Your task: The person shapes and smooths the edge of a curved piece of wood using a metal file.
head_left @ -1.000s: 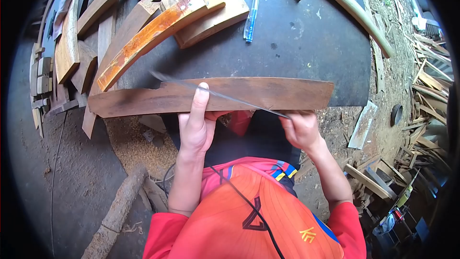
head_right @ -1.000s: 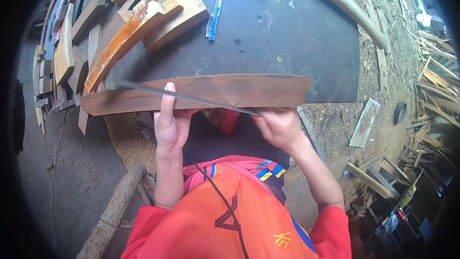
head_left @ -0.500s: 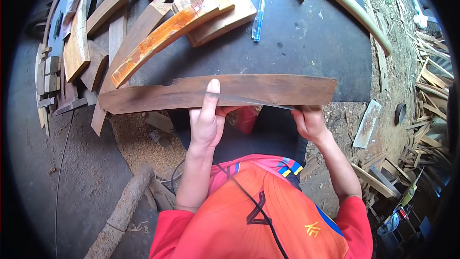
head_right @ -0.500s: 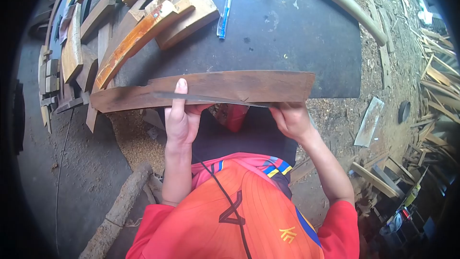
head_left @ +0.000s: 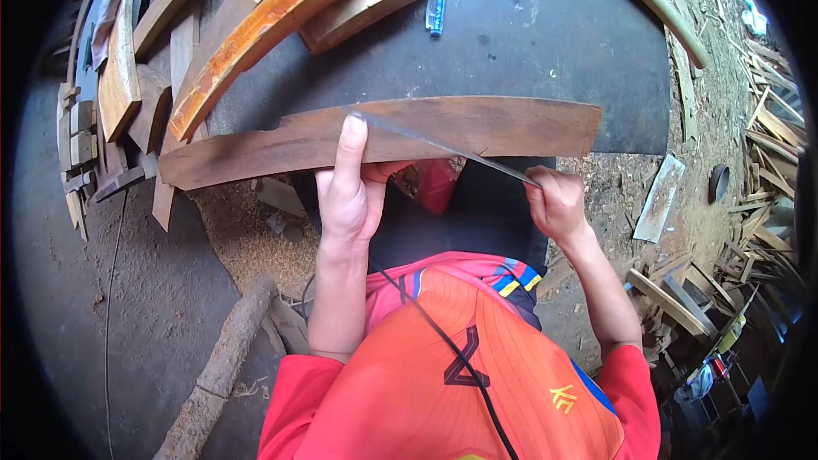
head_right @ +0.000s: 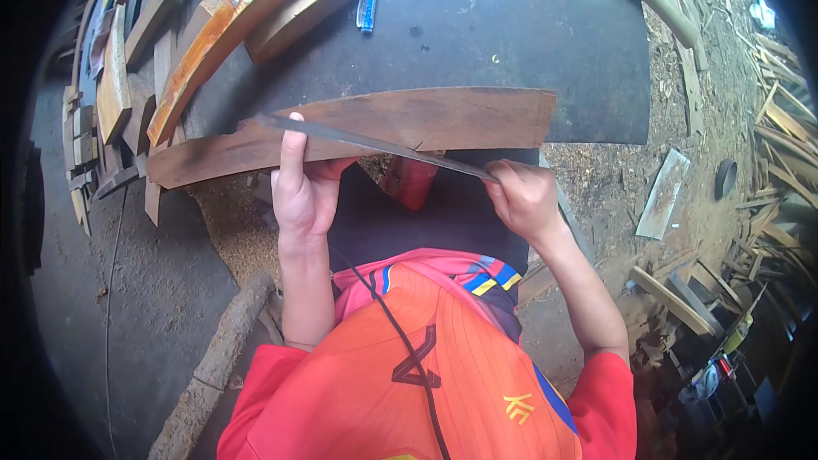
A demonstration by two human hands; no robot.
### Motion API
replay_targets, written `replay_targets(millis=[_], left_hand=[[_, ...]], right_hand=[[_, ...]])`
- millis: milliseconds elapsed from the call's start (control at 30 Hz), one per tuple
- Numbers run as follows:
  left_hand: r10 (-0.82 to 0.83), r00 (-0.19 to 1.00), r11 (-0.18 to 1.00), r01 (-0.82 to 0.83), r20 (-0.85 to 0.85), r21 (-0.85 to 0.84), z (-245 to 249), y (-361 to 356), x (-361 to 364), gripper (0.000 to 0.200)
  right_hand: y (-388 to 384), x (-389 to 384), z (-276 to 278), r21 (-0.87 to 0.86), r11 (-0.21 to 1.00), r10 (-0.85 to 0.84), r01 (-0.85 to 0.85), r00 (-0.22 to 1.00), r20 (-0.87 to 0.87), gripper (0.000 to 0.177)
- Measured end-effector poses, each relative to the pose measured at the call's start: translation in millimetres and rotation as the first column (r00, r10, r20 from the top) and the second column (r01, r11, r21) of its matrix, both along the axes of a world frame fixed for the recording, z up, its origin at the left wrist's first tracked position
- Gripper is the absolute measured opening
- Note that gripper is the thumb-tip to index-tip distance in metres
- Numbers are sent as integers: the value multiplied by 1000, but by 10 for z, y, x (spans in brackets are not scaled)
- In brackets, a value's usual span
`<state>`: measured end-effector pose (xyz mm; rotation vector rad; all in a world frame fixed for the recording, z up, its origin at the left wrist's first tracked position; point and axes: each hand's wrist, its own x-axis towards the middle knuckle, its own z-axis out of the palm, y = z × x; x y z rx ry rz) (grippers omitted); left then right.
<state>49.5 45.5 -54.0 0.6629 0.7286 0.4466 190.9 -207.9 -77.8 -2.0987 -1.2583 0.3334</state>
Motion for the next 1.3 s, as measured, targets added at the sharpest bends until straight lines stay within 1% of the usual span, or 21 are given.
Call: replay_targets(millis=[133, 233, 267, 367, 400, 500, 533, 567, 633, 667, 767, 800, 867, 967, 1067, 1100, 1167, 1200, 1300], left_hand=[[-15, 1000, 1000, 15, -4, -6, 16, 5, 4, 38], [-30, 999, 1000, 29, 17, 7, -9, 20, -16, 37], [-34, 998, 999, 34, 48, 7, 4, 18, 2, 38], [-3, 1000, 1000, 3, 4, 6, 3, -6, 8, 39], [-22, 1000, 999, 21, -8, -26, 32, 6, 9, 39], [-47, 999, 999, 47, 23, 22, 3, 22, -14, 39], [-17, 1000, 1000, 17, 18, -1, -7, 10, 6, 40], [-14, 1000, 1000, 13, 28, 22, -15, 37, 27, 40], [-33, 999, 999, 32, 18, 42, -41, 12, -22, 40], [-42, 999, 999, 41, 18, 32, -28, 20, -26, 41], [-41, 999, 999, 42, 30, -8, 57, -14, -77, 39], [-58, 998, 998, 59, 22, -32, 77, -4, -109, 40], [-106, 994, 990, 106, 4, -92, 105, -1, -168, 42], [-63, 994, 988, 74, 86, -137, 97, -44, -151, 47], [-122, 992, 992, 123, -20, 25, 102, -208, -128, 50], [-186, 982, 982, 187, -35, 33, 136, -225, -109, 50], [-309, 949, 949, 312, -63, 43, 240, -240, -46, 49], [-300, 953, 954, 298, -42, -38, 260, -247, -28, 48], [-468, 884, 882, 466, -7, -66, 205, -181, -86, 46]], right_hand=[[415, 70, 261, 71, 995, 65, -70, 996, 58, 3], [175, 140, 11, 107, 993, 29, -39, 995, 94, 4], [18, 182, -45, 0, 999, 37, -37, 997, 71, 4], [349, 69, 338, -51, 996, 73, -68, 991, 110, 3], [450, -5, 409, -51, 998, 43, -39, 996, 80, 4], [163, 92, 35, 65, 996, 58, -58, 998, 12, 7], [102, 146, 31, 15, 999, 39, -40, 998, 58, 9], [106, 183, 22, 16, 998, 60, -61, 996, 61, 9], [208, 102, 210, -8, 997, 76, -75, 996, 36, 8], [300, 36, 261, 16, 999, 42, -43, 999, 26, 7], [225, -13, 266, -27, 999, 28, -28, 1000, 1, 7], [186, -26, 270, -23, 1000, 19, -19, 999, -30, 7], [173, -80, 287, -35, 999, -15, 14, 999, -32, 10], [165, -107, 265, -33, 998, -50, 50, 998, -24, 13], [181, -149, 277, -27, 997, -68, 67, 997, -35, 13], [180, -161, 290, -28, 997, -76, 75, 996, -39, 13], [184, -164, 294, -21, 997, -79, 78, 996, -34, 13], [181, -168, 290, -17, 997, -79, 79, 996, -32, 13], [159, -188, 274, -39, 994, -101, 99, 994, -38, 12]])
